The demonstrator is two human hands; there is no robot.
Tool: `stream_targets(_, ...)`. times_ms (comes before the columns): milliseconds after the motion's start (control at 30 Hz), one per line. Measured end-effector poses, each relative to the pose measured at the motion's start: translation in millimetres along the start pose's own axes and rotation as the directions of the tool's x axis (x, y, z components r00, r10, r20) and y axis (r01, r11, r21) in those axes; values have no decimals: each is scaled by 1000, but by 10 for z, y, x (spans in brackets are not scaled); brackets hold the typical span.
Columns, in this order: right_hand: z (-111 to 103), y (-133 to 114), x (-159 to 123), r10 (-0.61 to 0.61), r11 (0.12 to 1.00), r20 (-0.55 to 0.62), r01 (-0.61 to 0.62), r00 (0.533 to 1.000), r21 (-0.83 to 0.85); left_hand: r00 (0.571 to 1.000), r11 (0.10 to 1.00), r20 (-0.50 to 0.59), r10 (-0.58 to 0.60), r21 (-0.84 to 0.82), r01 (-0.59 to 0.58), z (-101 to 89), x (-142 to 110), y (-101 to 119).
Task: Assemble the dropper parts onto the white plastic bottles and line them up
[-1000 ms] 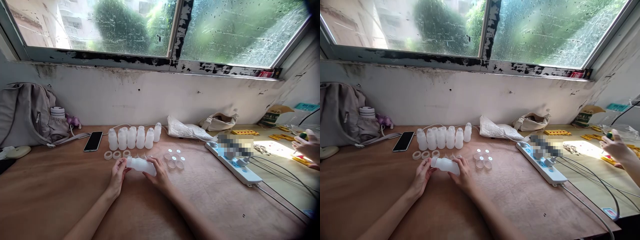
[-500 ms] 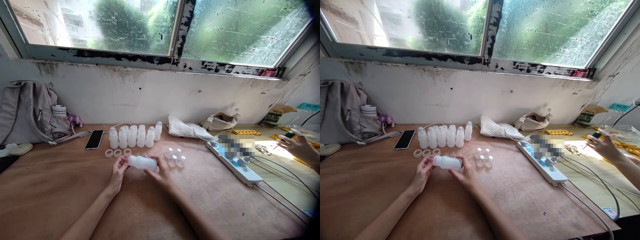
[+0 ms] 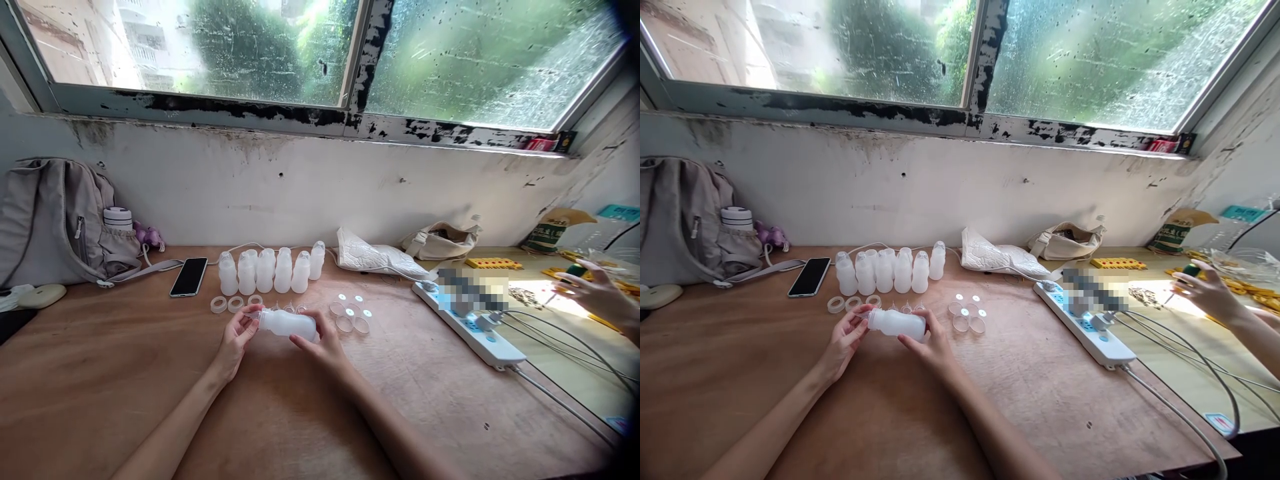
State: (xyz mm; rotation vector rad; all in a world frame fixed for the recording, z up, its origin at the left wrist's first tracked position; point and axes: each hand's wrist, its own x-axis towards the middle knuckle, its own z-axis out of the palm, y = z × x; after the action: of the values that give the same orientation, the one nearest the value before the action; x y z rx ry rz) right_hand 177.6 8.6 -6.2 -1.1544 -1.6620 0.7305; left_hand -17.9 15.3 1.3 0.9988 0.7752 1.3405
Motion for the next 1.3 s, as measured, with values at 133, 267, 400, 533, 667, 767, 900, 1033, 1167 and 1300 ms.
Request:
stream_targets(133,-11,-7,-8,-98,994,-44,95,994,-54,1000,999,-10,-17,35,17,13,-15,17)
stream_targets(267,-27,-33,6,30,998,10,-30,1000,55,999,998,-14,-29,47,30,16,-23,34)
stream_targets(400,-30,-77,15,193,960,97,-208,977,188,1000,1000,5,-25,11,25,7,-20,11)
stream_targets(533,-26,-121,5,139,976,44,-145,989,164,997,997,-29,-72,-34,71,-2,-5,-29)
stream_targets(667,-12,-103,-5,89,992,38,-92,995,86,996,995,-61,-72,-79,67,-11,17,-21)
stream_targets(767,3,-66,-9,82,995,38,-84,996,55,995,985,-53,-89,-150,80,-23,32,-2)
stream_targets(900,27,-46,-23,79,997,42,-80,996,23,987,982,-121,-110,-165,89,-27,30,-25)
stream_targets(1033,45,-59,-33,60,998,37,-61,997,20,973,982,-154,-171,-111,154,-14,21,-80)
stream_targets(1167,41,-69,-21,29,1000,29,-30,999,6,976,988,-195,-99,-134,74,-15,49,-99)
stream_targets(1300,16,-65,-8,-40,996,1,40,999,-80,965,999,-260,-22,-36,13,-33,69,-91)
